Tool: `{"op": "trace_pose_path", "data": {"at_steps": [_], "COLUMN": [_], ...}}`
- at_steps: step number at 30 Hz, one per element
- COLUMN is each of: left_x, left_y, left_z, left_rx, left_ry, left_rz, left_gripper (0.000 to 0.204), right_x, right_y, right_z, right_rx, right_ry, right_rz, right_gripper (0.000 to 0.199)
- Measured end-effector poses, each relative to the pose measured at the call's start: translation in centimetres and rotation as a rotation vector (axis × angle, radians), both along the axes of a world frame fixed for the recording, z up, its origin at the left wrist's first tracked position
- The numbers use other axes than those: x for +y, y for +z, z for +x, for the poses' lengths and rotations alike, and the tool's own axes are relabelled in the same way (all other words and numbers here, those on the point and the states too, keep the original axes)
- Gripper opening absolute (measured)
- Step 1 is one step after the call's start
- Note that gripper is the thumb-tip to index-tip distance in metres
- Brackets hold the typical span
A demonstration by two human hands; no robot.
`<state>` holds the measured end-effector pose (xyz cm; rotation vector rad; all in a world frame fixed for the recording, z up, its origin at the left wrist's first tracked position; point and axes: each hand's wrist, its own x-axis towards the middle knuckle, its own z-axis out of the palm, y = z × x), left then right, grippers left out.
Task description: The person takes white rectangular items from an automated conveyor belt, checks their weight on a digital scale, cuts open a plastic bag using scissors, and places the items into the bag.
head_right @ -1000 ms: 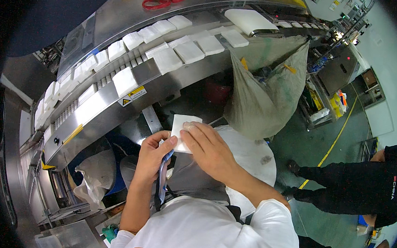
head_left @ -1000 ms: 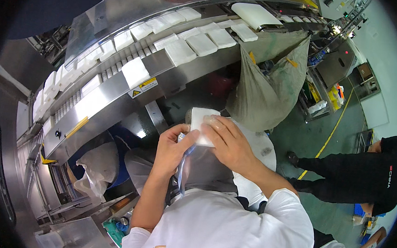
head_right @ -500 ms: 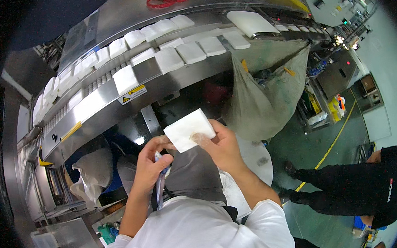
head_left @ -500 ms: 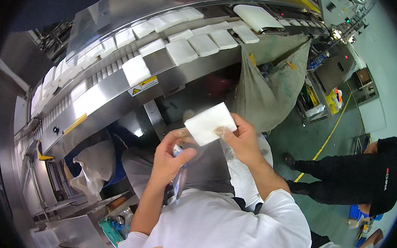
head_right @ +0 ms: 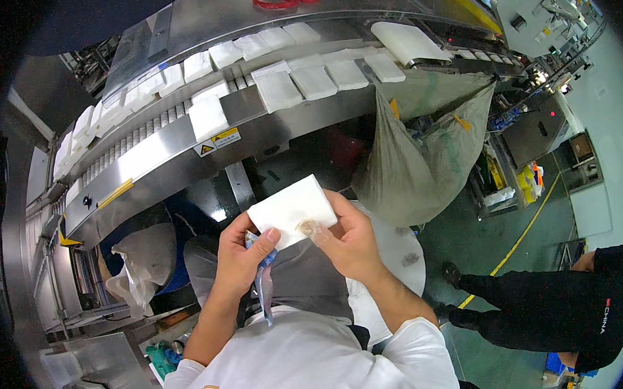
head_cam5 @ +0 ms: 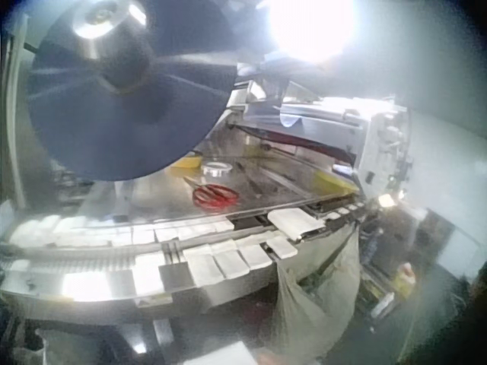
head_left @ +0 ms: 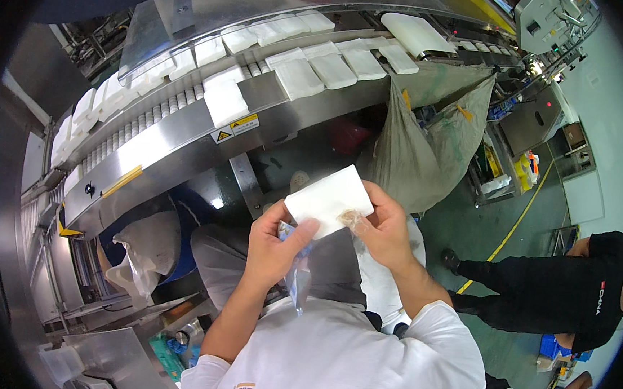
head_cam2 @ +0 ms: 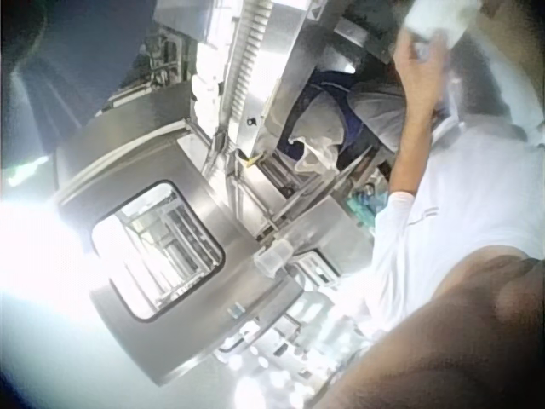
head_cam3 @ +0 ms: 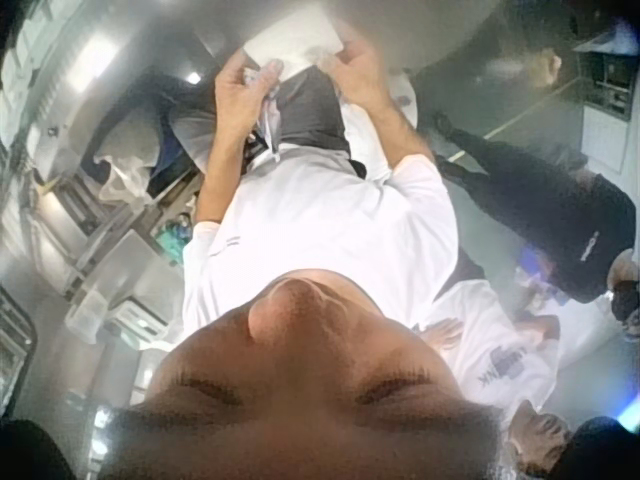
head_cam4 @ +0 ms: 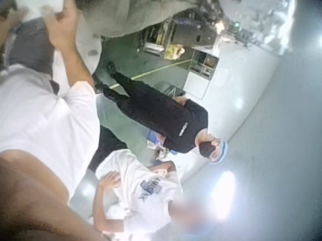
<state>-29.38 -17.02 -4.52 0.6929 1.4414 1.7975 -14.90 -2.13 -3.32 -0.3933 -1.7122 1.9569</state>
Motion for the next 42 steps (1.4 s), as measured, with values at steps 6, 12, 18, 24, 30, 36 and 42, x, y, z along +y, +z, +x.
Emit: {"op": "trace_pose_path", "data": {"at_steps": [6,12,18,24,30,36,42], "left_x": [-0.7,-0.3,0.4,-0.2,-0.8,-0.6,-0.4], "left_y": [1.1,4.1,2.9,3.2,3.8,4.1,3.3], "left_z": [-0.9,-1.2,-1.8,-2.6,-2.8,-2.7,-3.1], "left_rx": [0.177,0.627,0.652,0.517,0.662,0.719,0.678], "left_ry": [0.103,0.247,0.179,0.104,0.189,0.176,0.17], "left_rz": [-0.085,-0.132,-0.128,-0.132,-0.104,-0.083,-0.082], "left_gripper": [0.043,0.058,0.043,0.031,0.033,0.032,0.029], "right_x": [-0.4,-0.9,-1.2,-1.0,-0.8,-0.8,-0.9], "right_y": [1.1,1.7,2.2,2.2,2.9,3.0,3.0], "right_z": [0.3,0.3,-0.1,-0.1,0.1,-0.1,-0.2], "right_rx": [0.022,-0.129,-0.171,-0.158,-0.218,-0.217,-0.223], "right_ry": [0.005,-0.011,0.007,0.023,0.085,0.085,0.072], "right_rz": [0.065,0.259,0.494,0.532,0.366,0.403,0.499], "right_gripper": [0.056,0.055,0.056,0.057,0.057,0.056,0.055]}}
